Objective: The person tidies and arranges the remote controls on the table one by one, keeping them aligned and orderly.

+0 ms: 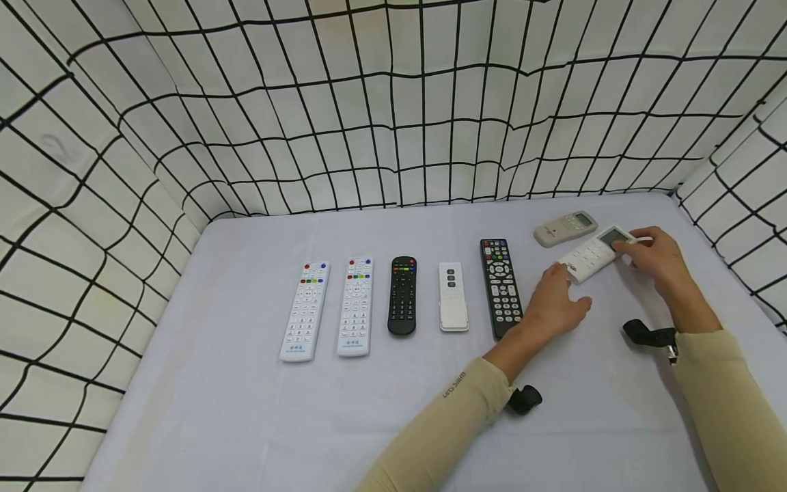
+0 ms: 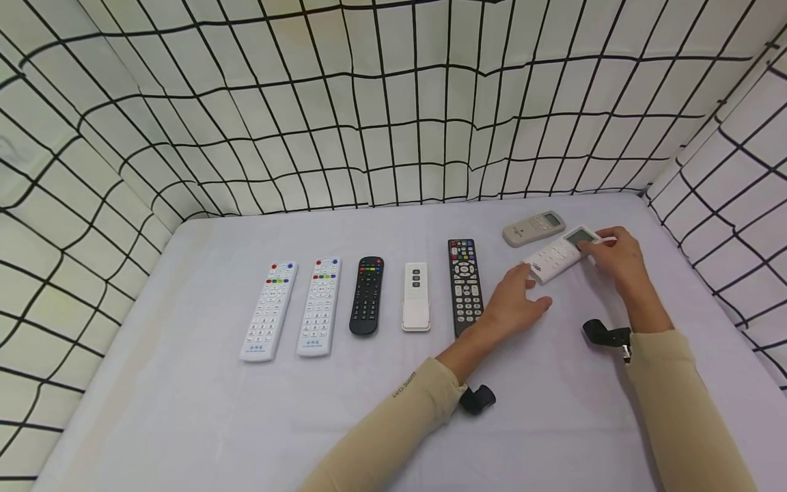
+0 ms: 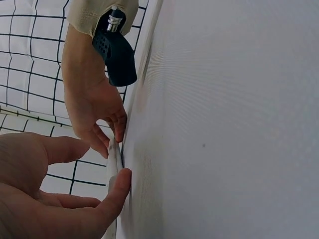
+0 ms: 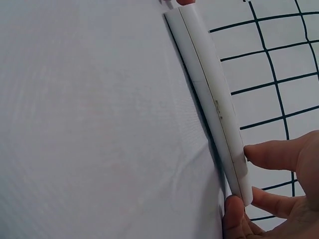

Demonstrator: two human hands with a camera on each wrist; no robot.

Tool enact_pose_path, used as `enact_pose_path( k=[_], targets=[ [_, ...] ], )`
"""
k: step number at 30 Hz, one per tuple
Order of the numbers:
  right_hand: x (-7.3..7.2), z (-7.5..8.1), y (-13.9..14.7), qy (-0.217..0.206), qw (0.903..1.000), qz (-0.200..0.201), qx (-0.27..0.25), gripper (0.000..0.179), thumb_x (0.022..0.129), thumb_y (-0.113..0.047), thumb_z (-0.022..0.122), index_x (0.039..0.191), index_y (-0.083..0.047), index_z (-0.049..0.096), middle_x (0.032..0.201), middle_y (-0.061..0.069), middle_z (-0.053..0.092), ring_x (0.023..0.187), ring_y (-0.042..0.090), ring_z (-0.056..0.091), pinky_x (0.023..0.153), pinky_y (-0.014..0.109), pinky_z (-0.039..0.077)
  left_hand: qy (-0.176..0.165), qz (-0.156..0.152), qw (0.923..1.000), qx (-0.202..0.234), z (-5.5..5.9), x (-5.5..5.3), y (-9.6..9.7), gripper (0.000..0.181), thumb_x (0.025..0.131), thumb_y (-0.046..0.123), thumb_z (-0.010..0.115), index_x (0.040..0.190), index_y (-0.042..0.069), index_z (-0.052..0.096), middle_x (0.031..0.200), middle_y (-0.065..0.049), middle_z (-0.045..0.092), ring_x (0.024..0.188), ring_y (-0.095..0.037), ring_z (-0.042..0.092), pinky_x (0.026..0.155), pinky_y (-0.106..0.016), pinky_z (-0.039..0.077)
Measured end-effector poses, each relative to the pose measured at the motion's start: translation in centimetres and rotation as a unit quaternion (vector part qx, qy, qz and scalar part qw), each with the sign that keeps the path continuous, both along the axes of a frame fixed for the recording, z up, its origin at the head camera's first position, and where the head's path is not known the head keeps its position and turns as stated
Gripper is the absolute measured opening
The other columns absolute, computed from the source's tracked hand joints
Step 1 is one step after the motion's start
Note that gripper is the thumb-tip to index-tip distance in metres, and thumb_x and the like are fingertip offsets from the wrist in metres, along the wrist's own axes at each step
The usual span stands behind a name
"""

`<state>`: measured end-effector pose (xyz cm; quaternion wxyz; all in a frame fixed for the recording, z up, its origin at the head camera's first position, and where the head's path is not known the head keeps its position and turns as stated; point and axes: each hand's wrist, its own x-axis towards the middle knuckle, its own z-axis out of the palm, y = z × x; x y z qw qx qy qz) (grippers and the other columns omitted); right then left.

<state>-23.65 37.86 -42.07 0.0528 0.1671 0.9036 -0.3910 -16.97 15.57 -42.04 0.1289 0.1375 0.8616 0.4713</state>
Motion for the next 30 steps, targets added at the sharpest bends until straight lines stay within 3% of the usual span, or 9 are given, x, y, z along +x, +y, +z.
enact_pose_path(
  k=[2,6,11,16,22,30],
  targets=[
    [0.09,-0.07,0.08,0.015,0.9996,0.002,-0.024,0.075,0.105,-0.042,0.052,0.156,0.008,0.028,0.134,0.027,0.05,0.074,-0.005,0.056,0.066,0.017,0.048,-0.006,0.006,0.9999,0.007,-0.05,0.03,0.06,0.069,0.099,0.022,0.069,0.157,0.0,0.039,0.165,-0.008,0.04,0.139,-0.01,0.053,0.113,-0.017,0.043],
    [0.17,-0.22,0.25,0.052,0.9918,0.007,-0.116,0.065,0.106,-0.035,0.057,0.152,0.002,0.028,0.108,0.001,0.059,0.071,-0.007,0.067,0.07,0.014,0.056,-0.012,0.027,0.9992,0.026,-0.25,0.02,0.17,0.069,0.098,0.021,0.069,0.157,0.001,0.039,0.163,-0.009,0.042,0.139,-0.011,0.053,0.117,-0.019,0.04],
    [0.29,-0.39,0.33,0.08,0.9739,0.003,-0.212,0.037,0.104,-0.03,0.062,0.134,-0.021,0.04,0.091,-0.02,0.062,0.076,-0.004,0.071,0.073,0.016,0.059,-0.018,0.059,0.9961,0.063,-0.51,-0.21,0.23,0.067,0.096,0.018,0.071,0.155,0.003,0.042,0.148,-0.01,0.053,0.127,-0.01,0.061,0.105,-0.016,0.047],
    [0.34,-0.48,0.15,0.097,0.9595,0.0,-0.264,0.029,0.103,-0.024,0.066,0.123,-0.027,0.044,0.095,-0.02,0.063,0.08,-0.003,0.07,0.073,0.017,0.059,-0.042,0.087,0.9918,0.085,-0.58,-0.53,0.21,0.068,0.097,0.017,0.072,0.156,0.009,0.042,0.141,-0.008,0.055,0.119,-0.008,0.066,0.093,-0.014,0.051],
    [0.4,-0.32,-0.03,0.097,0.9504,0.003,-0.295,0.033,0.1,-0.026,0.069,0.124,-0.027,0.047,0.107,-0.013,0.059,0.084,-0.002,0.068,0.074,0.016,0.059,-0.042,0.109,0.9875,0.106,-0.72,-0.77,0.11,0.065,0.095,0.014,0.073,0.154,0.011,0.046,0.137,-0.01,0.056,0.113,-0.009,0.069,0.082,-0.012,0.051],
    [0.63,-0.38,-0.1,0.107,0.9188,0.028,-0.379,0.031,0.101,-0.016,0.068,0.128,-0.019,0.052,0.104,-0.016,0.068,0.086,0.001,0.07,0.074,0.018,0.059,-0.04,0.102,0.9861,0.126,-0.77,-0.51,-0.09,0.058,0.097,0.013,0.072,0.151,0.012,0.05,0.121,-0.005,0.061,0.099,-0.002,0.061,0.079,-0.012,0.046]
  ],
)
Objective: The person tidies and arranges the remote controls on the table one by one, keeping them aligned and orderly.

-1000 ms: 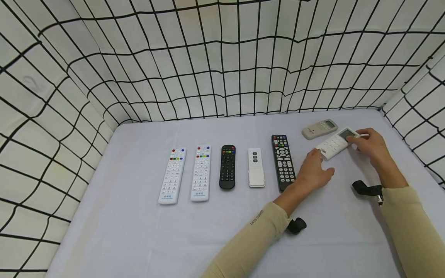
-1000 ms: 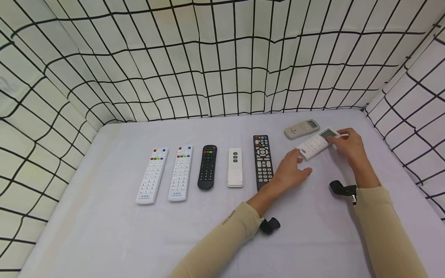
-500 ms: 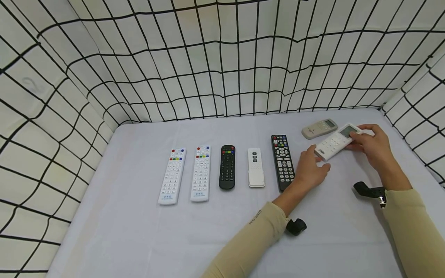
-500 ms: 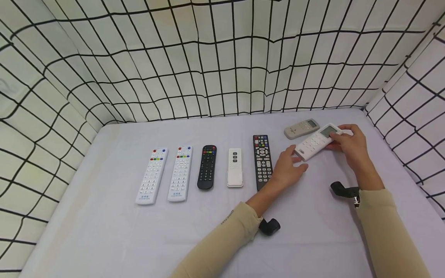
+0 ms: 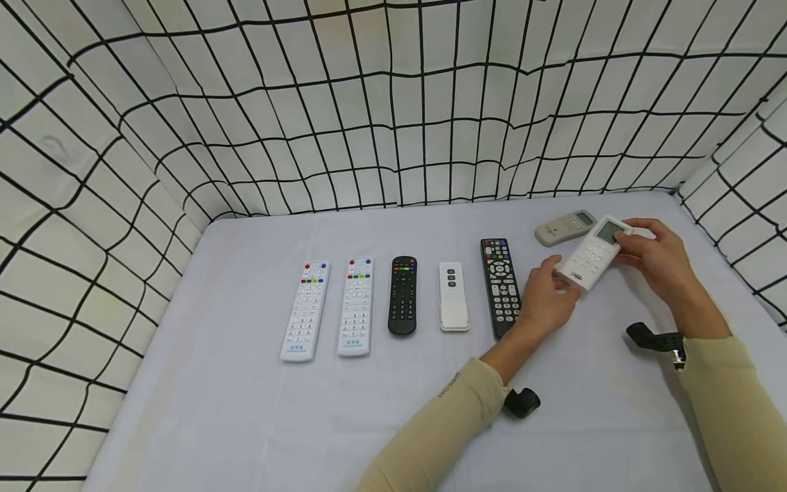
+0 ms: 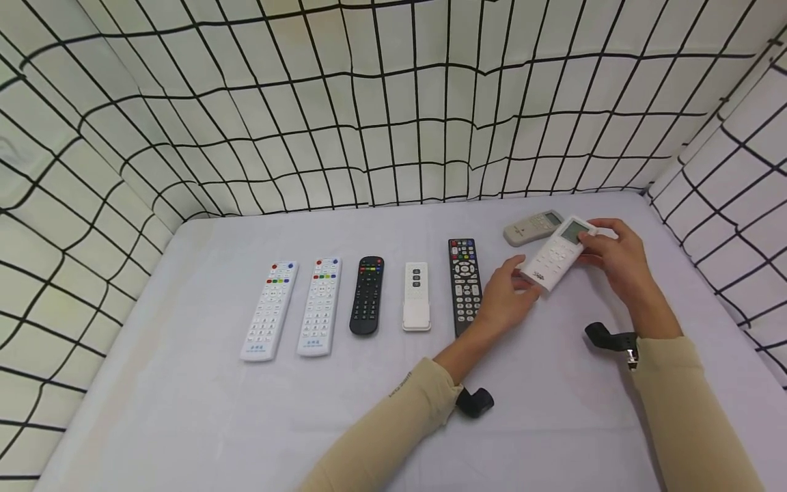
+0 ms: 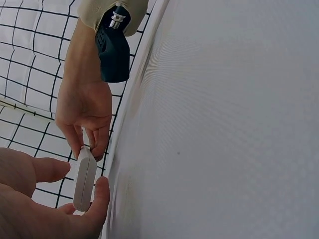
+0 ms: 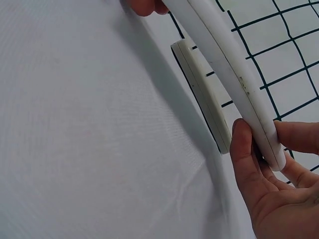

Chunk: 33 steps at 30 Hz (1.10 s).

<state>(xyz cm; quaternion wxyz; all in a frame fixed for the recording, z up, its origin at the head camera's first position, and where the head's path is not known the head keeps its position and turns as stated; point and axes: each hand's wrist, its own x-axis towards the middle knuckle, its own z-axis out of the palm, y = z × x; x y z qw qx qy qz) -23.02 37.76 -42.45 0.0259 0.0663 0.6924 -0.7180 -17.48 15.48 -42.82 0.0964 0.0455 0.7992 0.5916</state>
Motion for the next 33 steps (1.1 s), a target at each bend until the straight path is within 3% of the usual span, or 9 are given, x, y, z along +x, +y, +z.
enact_pose_path(
  k=[5,11,16,25,33],
  targets=[
    [0.1,-0.1,-0.4,0.0,0.9999,0.01,0.01,0.03,0.102,-0.017,0.067,0.128,-0.02,0.053,0.107,-0.017,0.067,0.086,0.001,0.07,0.074,0.017,0.059,0.012,0.013,0.9998,-0.009,0.0,0.4,-0.1,0.049,0.096,0.015,0.073,0.143,0.011,0.057,0.113,-0.003,0.061,0.094,-0.001,0.056,0.077,-0.013,0.043],
    [0.3,0.0,-0.9,-0.009,0.9979,0.017,0.062,0.037,0.1,-0.03,0.07,0.131,-0.024,0.053,0.113,-0.013,0.058,0.089,-0.002,0.066,0.076,0.014,0.057,0.017,0.019,0.9997,0.004,-0.1,0.9,-0.3,0.039,0.095,0.013,0.074,0.133,0.01,0.062,0.116,-0.005,0.066,0.09,0.0,0.055,0.076,-0.014,0.045],
    [0.3,0.0,-1.2,-0.016,0.9969,0.029,0.072,0.037,0.101,-0.031,0.069,0.132,-0.025,0.052,0.116,-0.012,0.055,0.091,-0.002,0.065,0.077,0.012,0.056,0.018,0.02,0.9996,0.001,-0.1,1.2,-0.3,0.038,0.094,0.013,0.075,0.13,0.011,0.063,0.116,-0.005,0.069,0.09,-0.002,0.057,0.078,-0.014,0.046],
    [0.3,0.0,-1.8,-0.019,0.9881,0.048,0.145,0.058,0.101,-0.041,0.066,0.149,-0.018,0.043,0.118,-0.015,0.054,0.098,-0.003,0.061,0.081,0.011,0.055,0.029,0.005,0.9995,0.014,0.0,1.4,-0.3,0.054,0.089,0.006,0.079,0.14,0.012,0.06,0.102,-0.001,0.066,0.082,0.004,0.062,0.067,-0.01,0.049],
    [0.2,0.1,-2.0,-0.028,0.9835,0.079,0.16,0.044,0.104,-0.036,0.063,0.142,-0.02,0.047,0.11,-0.023,0.059,0.096,-0.004,0.061,0.08,0.013,0.055,0.03,-0.03,0.9991,0.002,-0.2,1.4,-1.0,0.065,0.086,0.003,0.08,0.146,0.011,0.057,0.107,-0.003,0.067,0.088,0.003,0.065,0.071,-0.009,0.049]
  ],
)
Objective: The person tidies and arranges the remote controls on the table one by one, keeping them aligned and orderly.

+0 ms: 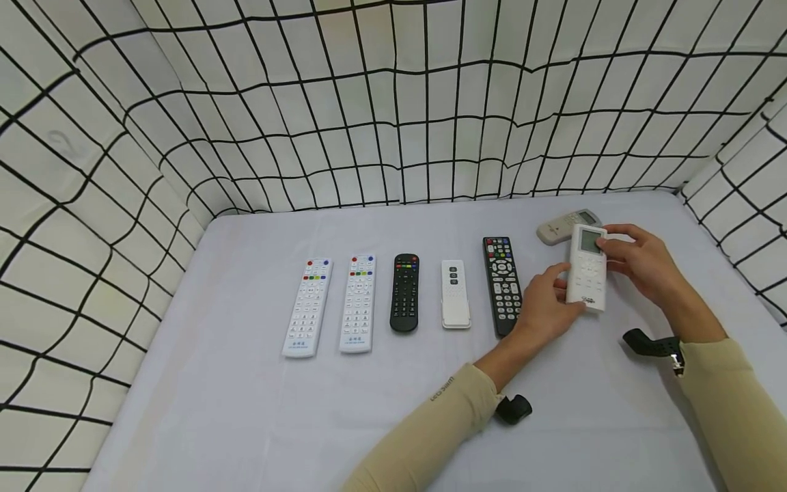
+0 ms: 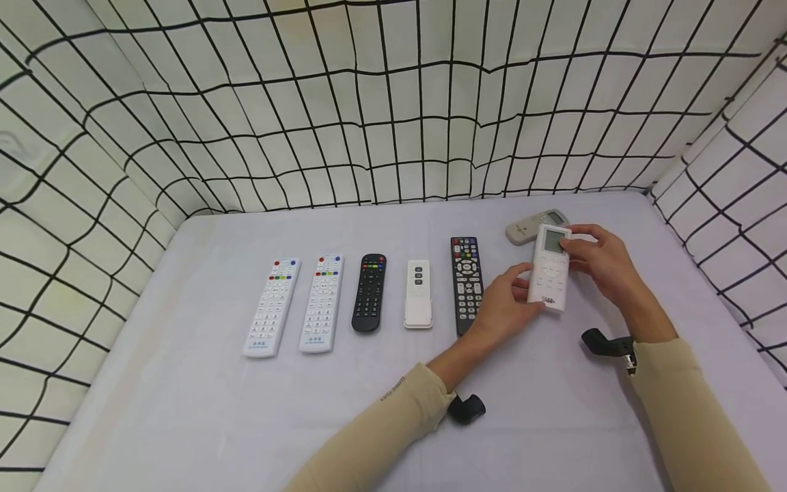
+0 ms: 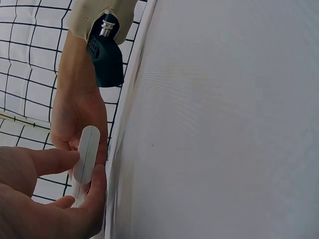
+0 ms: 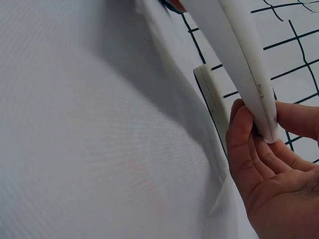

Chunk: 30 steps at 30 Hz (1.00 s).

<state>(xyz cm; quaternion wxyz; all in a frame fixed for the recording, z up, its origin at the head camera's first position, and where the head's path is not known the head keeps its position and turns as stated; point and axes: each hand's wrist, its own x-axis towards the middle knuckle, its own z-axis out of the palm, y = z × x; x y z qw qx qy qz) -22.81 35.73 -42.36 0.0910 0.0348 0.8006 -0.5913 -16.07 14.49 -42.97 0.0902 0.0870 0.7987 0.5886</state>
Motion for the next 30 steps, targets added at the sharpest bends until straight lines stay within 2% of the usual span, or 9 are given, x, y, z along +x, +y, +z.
enact_pose_path(
  k=[5,12,16,20,23,30],
  targets=[
    [-0.1,-0.3,-0.1,-0.023,0.9991,0.023,0.027,0.049,0.107,-0.037,0.058,0.15,-0.019,0.042,0.124,-0.018,0.045,0.101,-0.005,0.056,0.084,0.012,0.053,-0.001,-0.015,0.9997,-0.022,0.0,0.1,0.0,0.073,0.084,0.003,0.083,0.15,0.009,0.053,0.105,-0.002,0.068,0.085,0.004,0.065,0.07,-0.007,0.048],
    [-0.2,-0.3,-0.8,-0.021,0.9981,0.041,0.041,0.055,0.107,-0.038,0.058,0.153,-0.014,0.04,0.129,-0.016,0.043,0.101,-0.006,0.058,0.085,0.012,0.054,0.008,-0.033,0.9984,-0.046,0.1,0.5,-0.4,0.082,0.084,0.005,0.085,0.155,0.008,0.044,0.108,-0.005,0.066,0.083,0.004,0.061,0.07,-0.008,0.048],
    [-0.3,-0.2,-1.3,-0.018,0.998,0.044,0.041,0.059,0.106,-0.039,0.059,0.154,-0.012,0.04,0.132,-0.014,0.043,0.102,-0.007,0.059,0.085,0.012,0.055,0.027,-0.041,0.9966,-0.066,0.3,0.6,-0.6,0.082,0.085,0.008,0.085,0.156,0.008,0.042,0.113,-0.008,0.062,0.086,0.004,0.058,0.07,-0.008,0.047],
    [-0.4,-0.2,-1.6,-0.02,0.9982,0.046,0.034,0.059,0.105,-0.04,0.061,0.154,-0.012,0.043,0.134,-0.011,0.044,0.102,-0.006,0.059,0.085,0.013,0.055,0.061,-0.036,0.9877,-0.139,0.6,0.8,-0.6,0.077,0.086,0.015,0.085,0.152,0.009,0.045,0.117,-0.006,0.062,0.094,0.0,0.052,0.075,-0.01,0.045],
    [-0.4,-0.4,-1.8,-0.025,0.9974,0.051,0.044,0.062,0.104,-0.041,0.062,0.156,-0.012,0.043,0.136,-0.01,0.044,0.104,-0.006,0.058,0.086,0.013,0.055,0.066,-0.029,0.9787,-0.192,0.9,1.0,-0.5,0.078,0.085,0.021,0.086,0.15,0.009,0.045,0.119,-0.005,0.063,0.096,-0.003,0.051,0.079,-0.013,0.045],
    [-0.5,-0.6,-2.2,-0.02,0.995,0.062,0.075,0.067,0.104,-0.044,0.06,0.158,-0.008,0.041,0.139,-0.008,0.044,0.107,-0.002,0.054,0.086,0.013,0.054,0.066,-0.019,0.9734,-0.219,1.0,1.2,-0.5,0.082,0.083,0.021,0.089,0.15,0.007,0.044,0.12,-0.006,0.063,0.096,-0.005,0.054,0.081,-0.015,0.048]
  ],
)
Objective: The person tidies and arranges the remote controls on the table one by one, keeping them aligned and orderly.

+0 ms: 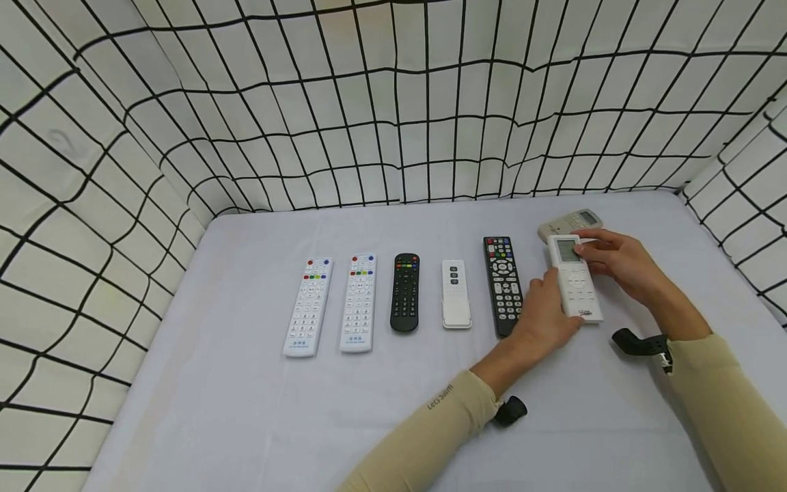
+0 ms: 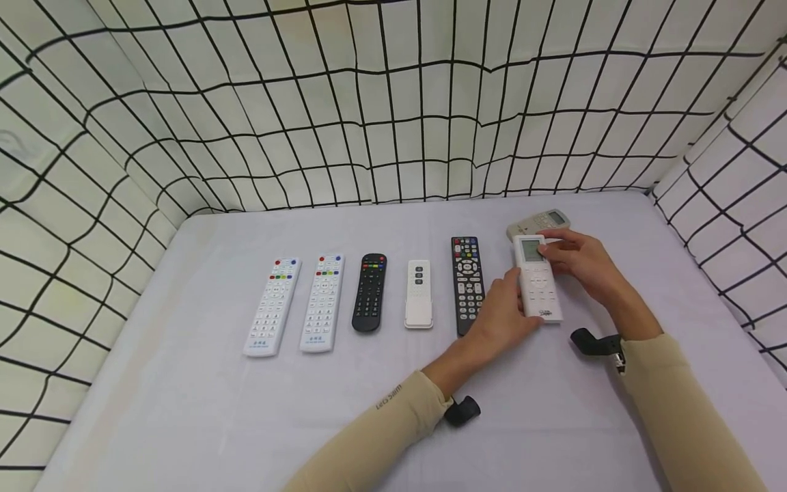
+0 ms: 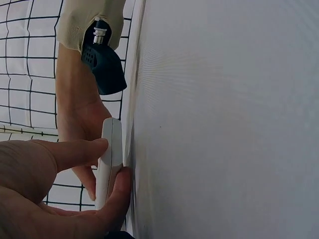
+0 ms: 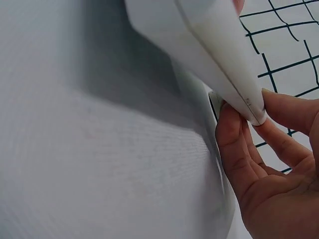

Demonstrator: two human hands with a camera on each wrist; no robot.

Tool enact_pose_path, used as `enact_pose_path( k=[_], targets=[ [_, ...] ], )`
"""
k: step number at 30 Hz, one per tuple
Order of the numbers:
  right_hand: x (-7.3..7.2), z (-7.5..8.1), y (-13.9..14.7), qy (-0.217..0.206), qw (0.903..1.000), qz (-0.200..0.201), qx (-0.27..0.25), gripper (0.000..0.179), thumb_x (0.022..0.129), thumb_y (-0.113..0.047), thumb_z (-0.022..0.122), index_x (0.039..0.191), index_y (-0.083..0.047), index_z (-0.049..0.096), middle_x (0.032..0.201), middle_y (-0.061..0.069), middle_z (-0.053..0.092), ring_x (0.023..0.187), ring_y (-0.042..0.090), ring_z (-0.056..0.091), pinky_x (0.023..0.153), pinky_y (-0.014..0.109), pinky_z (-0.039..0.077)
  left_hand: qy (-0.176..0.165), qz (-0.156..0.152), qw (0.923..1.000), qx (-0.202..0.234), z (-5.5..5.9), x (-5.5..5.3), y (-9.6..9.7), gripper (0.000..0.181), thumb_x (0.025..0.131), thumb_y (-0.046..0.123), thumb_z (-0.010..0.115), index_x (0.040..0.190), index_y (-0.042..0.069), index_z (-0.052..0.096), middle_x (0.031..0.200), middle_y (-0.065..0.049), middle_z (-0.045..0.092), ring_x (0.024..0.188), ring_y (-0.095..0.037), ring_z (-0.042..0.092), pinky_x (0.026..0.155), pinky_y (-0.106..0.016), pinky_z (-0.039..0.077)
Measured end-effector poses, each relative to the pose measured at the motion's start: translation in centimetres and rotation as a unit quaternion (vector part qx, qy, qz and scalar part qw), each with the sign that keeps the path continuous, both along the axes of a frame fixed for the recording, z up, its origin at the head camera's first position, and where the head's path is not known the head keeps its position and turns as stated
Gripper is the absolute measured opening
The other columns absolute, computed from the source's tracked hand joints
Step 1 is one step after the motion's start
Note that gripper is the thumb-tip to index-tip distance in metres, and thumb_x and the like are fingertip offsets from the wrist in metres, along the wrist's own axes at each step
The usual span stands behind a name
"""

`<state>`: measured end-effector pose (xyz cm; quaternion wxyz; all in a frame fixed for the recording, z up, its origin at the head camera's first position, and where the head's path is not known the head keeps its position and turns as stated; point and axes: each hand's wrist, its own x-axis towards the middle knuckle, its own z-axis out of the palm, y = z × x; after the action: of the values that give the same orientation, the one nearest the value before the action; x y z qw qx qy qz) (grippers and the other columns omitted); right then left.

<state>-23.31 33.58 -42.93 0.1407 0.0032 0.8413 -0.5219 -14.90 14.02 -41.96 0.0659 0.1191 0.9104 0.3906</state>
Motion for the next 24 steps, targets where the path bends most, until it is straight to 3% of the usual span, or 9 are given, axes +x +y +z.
enact_pose_path(
  k=[14,24],
  targets=[
    [0.19,-0.02,-0.79,0.035,0.9979,0.009,0.054,0.06,0.105,-0.038,0.063,0.152,-0.004,0.05,0.131,-0.003,0.055,0.096,-0.001,0.058,0.078,0.021,0.057,-0.02,0.01,0.9997,-0.009,0.62,0.01,-0.1,0.078,0.078,0.013,0.091,0.142,0.008,0.048,0.112,-0.007,0.06,0.088,-0.007,0.055,0.076,-0.017,0.049],
    [0.28,-0.03,-0.92,0.059,0.9954,0.022,0.073,0.055,0.105,-0.032,0.064,0.149,-0.002,0.054,0.107,-0.025,0.057,0.087,0.0,0.058,0.072,0.022,0.055,-0.013,0.0,0.9992,-0.038,0.81,0.05,-0.51,0.075,0.078,0.016,0.092,0.141,0.007,0.052,0.114,-0.006,0.059,0.091,-0.007,0.054,0.08,-0.015,0.049]
  ],
)
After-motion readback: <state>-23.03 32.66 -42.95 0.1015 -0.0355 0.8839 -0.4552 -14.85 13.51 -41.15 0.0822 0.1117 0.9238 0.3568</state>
